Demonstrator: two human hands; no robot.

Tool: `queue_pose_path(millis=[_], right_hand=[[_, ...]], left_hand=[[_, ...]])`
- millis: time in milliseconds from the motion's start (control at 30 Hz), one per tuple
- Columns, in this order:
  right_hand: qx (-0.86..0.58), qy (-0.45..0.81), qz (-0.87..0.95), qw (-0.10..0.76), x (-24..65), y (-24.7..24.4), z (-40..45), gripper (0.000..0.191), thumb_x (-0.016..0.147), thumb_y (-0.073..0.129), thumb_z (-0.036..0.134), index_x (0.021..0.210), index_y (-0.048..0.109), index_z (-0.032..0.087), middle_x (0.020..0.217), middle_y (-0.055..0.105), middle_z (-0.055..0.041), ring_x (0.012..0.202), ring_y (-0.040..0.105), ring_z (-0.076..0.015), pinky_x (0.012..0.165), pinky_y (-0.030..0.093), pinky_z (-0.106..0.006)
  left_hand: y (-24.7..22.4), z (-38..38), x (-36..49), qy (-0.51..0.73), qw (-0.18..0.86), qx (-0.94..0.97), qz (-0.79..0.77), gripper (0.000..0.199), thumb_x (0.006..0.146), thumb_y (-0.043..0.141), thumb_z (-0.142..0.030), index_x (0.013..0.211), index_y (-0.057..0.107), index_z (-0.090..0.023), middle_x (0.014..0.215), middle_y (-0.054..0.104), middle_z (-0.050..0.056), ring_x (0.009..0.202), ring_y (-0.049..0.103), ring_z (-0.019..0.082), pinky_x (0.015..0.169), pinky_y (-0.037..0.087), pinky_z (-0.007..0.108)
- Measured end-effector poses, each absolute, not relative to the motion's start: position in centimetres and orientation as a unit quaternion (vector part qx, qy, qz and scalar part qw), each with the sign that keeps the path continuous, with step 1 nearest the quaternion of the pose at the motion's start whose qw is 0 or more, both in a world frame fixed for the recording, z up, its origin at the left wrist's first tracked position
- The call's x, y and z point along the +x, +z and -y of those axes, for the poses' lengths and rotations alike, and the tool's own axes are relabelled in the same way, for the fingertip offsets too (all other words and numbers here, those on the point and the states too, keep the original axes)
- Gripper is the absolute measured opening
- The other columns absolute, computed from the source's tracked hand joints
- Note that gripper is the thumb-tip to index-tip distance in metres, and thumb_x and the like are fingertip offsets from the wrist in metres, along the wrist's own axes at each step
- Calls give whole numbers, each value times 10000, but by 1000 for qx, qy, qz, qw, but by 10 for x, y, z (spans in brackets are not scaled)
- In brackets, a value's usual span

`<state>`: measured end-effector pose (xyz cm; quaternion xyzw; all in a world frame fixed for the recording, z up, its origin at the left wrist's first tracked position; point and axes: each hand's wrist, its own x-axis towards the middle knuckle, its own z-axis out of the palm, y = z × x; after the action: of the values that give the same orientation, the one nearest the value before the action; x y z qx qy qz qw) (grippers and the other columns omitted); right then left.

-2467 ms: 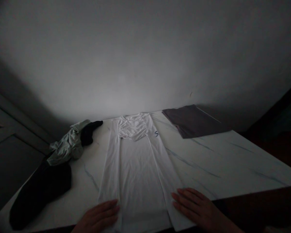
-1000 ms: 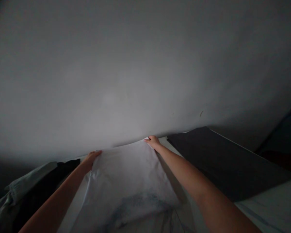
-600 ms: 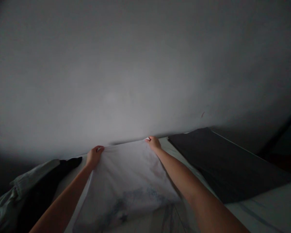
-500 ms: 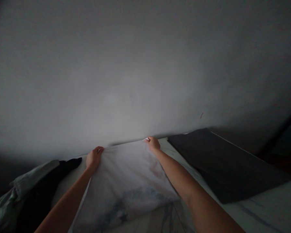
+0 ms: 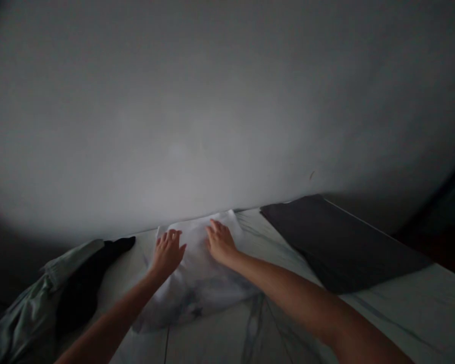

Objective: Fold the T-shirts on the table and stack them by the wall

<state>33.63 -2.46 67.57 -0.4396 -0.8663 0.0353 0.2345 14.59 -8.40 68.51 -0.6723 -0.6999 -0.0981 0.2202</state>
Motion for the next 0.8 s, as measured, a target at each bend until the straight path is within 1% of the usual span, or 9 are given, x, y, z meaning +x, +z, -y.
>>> queue_pose_path(millis=[100,167,233,333,433,500,600,700,800], right_hand=[[-354,69,905,225,331,660,83,478,957,423,217,1419,455,101,1551,332,-166,1421,324,-274,1152,300,-411],[-349,90,907,218,335,651,110,493,969,401,237,1443,430,100,1557,316,-164,1431,310,-279,1161,289,-436],[-373,98,898,211,346,645,124,520,977,419,318,1448,428,99,1556,306,-175,1435,297,-299,1163,277,-470],[-432,88,875,202,374,641,128,557,971,440,409,1444,440,115,1552,309,-181,1443,276,-306,1169,239,-500],[-505,67,839,191,410,639,127,541,969,446,386,1452,428,142,1553,310,-176,1443,277,-310,1161,217,-534],[-553,53,810,188,434,638,128,529,958,472,355,1433,441,123,1536,338,-203,1421,321,-324,1136,259,-526],[-601,41,770,213,464,637,132,398,921,536,292,1273,561,107,1398,519,-220,1297,487,-311,1032,384,-433],[-624,63,729,275,480,638,135,242,872,607,273,1092,610,171,1158,672,-127,1109,607,-267,906,428,-367],[-629,162,697,305,483,641,137,193,856,633,263,1034,587,206,977,710,-48,946,660,-206,792,433,-291]], left_hand=[[654,124,166,-115,177,-745,632,470,925,385,-240,1372,483,-130,1431,521,154,1317,476,276,1065,409,432],[638,148,169,-107,162,-762,618,506,928,353,-223,1419,439,-129,1481,472,146,1382,414,266,1104,381,440],[630,169,164,-96,152,-752,634,519,942,344,-270,1439,422,-143,1505,437,145,1401,389,279,1105,383,463],[632,200,149,-83,148,-706,687,512,941,374,-333,1416,464,-163,1503,439,144,1394,397,303,1103,380,481],[642,231,134,-98,159,-639,746,482,928,389,-331,1347,529,-137,1428,524,172,1321,479,315,1069,404,461],[650,249,128,-121,162,-590,782,475,917,400,-368,1296,553,-124,1335,589,183,1219,546,320,1006,442,450],[660,266,124,-157,104,-506,842,443,873,461,-450,1177,610,-165,1192,644,157,1129,575,335,931,467,464],[665,270,123,-199,7,-451,870,391,830,496,-500,988,682,-195,1061,678,144,1083,600,352,906,467,483],[668,268,124,-238,-30,-433,869,431,813,480,-550,877,718,-197,965,694,164,1022,624,392,863,471,528]])
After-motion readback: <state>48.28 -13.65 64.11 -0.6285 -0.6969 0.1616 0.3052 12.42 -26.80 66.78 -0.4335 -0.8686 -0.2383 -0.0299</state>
